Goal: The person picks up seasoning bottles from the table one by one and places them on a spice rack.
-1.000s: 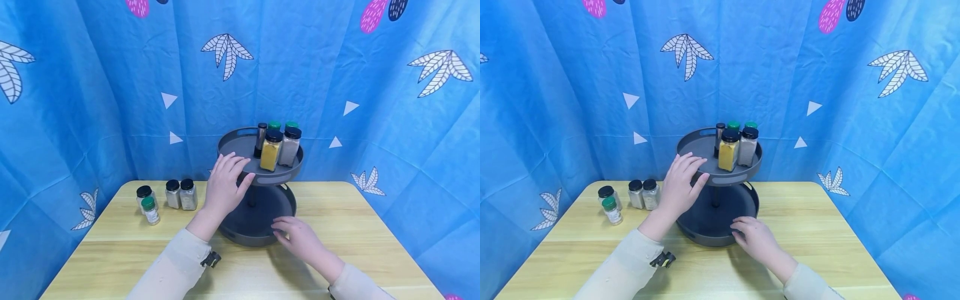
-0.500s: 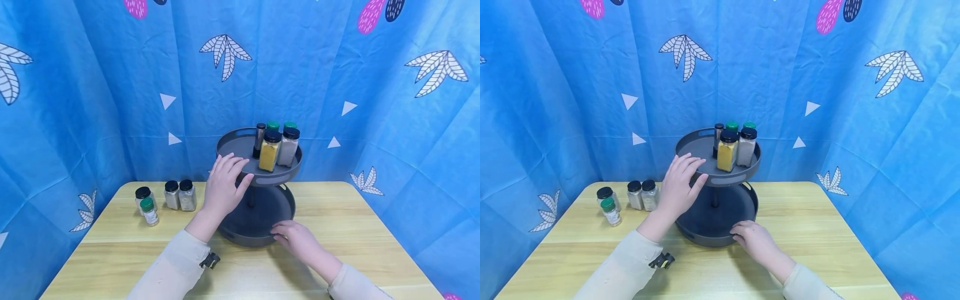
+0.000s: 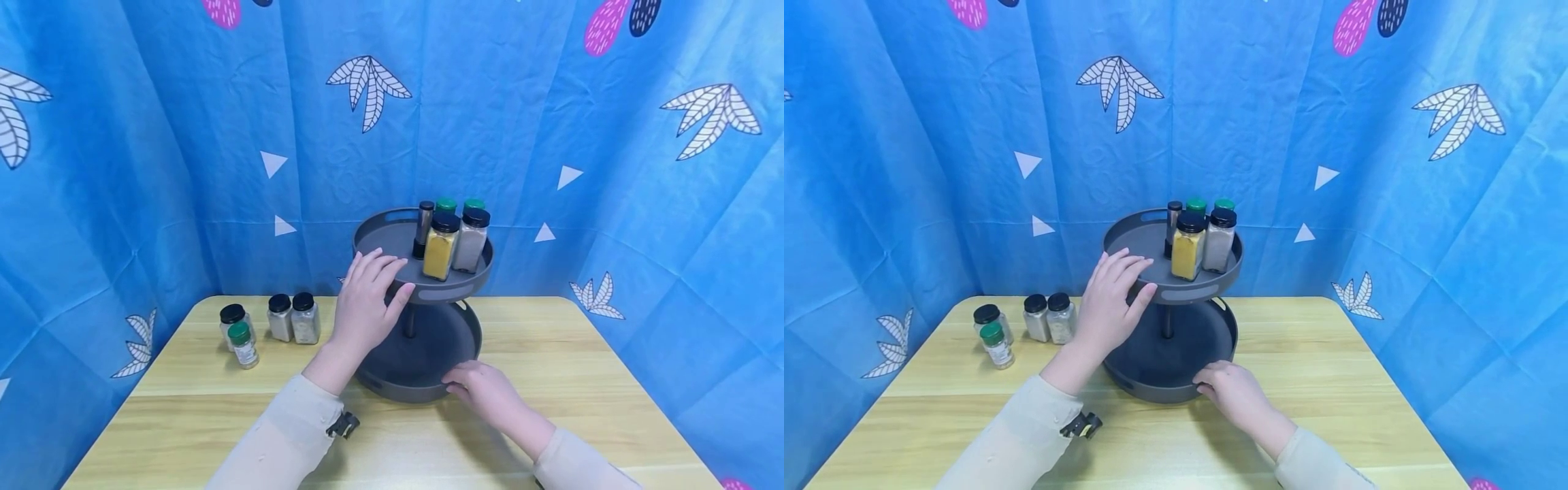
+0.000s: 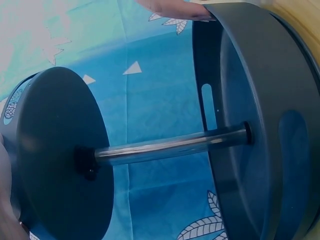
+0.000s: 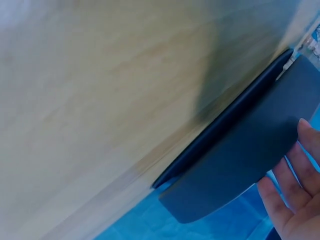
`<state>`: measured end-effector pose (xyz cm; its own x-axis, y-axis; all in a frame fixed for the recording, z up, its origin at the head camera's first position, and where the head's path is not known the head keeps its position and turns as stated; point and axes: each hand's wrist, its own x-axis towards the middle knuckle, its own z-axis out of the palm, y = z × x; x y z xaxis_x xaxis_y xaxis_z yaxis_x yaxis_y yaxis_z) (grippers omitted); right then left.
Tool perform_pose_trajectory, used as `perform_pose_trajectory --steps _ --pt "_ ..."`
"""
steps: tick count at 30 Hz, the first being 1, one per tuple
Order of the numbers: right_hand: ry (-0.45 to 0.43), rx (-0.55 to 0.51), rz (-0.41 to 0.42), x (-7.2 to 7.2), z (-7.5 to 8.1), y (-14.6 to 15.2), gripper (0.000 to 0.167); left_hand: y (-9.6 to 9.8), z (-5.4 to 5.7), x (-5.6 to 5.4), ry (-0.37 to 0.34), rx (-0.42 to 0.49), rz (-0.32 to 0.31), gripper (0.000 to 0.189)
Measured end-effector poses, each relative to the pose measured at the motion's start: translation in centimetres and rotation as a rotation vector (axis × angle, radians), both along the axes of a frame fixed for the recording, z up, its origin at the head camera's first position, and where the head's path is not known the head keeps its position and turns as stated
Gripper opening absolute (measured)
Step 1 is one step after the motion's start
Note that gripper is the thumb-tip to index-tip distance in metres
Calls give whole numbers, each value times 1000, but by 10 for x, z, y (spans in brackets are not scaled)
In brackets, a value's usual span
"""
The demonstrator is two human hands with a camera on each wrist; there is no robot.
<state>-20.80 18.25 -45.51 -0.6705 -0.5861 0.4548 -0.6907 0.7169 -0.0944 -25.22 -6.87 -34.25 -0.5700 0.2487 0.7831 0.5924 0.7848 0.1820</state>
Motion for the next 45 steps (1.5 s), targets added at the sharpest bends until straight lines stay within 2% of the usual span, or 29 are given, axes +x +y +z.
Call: perform_pose_trajectory --steps 12,24,45 --pt "14 44 40 -7 1 2 10 -1 -1 -1 10 29 -42 53" --pt "43 58 70 -9 2 5 9 -3 3 0 -26 46 -69 48" --pt "48 73 69 -12 -1 6 10 -6 4 5 -34 17 -18 54"
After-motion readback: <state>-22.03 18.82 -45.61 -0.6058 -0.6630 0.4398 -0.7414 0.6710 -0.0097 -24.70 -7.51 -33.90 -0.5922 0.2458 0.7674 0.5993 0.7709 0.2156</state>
